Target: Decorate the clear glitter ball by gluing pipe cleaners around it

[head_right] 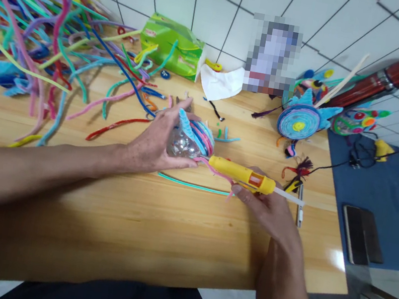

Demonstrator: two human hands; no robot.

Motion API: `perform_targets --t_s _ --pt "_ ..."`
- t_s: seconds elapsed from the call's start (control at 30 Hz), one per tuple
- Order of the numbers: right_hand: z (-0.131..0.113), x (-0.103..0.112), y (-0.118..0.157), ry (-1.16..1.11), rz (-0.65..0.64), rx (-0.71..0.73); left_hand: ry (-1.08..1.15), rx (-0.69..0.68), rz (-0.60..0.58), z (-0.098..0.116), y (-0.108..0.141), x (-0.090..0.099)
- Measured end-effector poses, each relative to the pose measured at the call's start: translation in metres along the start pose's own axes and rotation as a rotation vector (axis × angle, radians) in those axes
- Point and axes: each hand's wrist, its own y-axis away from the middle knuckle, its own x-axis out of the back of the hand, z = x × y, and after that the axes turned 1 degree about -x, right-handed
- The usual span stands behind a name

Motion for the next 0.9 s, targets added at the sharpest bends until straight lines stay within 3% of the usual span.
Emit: perform_targets --t_s 0.47,0.9 --pt "0.01 0.001 0.009 0.126 0.008 0.091 0.027 0.013 -0.018 0.001 -0.001 0.002" --pt "0.0 -0.005 0.007 0.031 0.025 0.062 0.017 0.028 -0.033 0.002 -0.001 0.001"
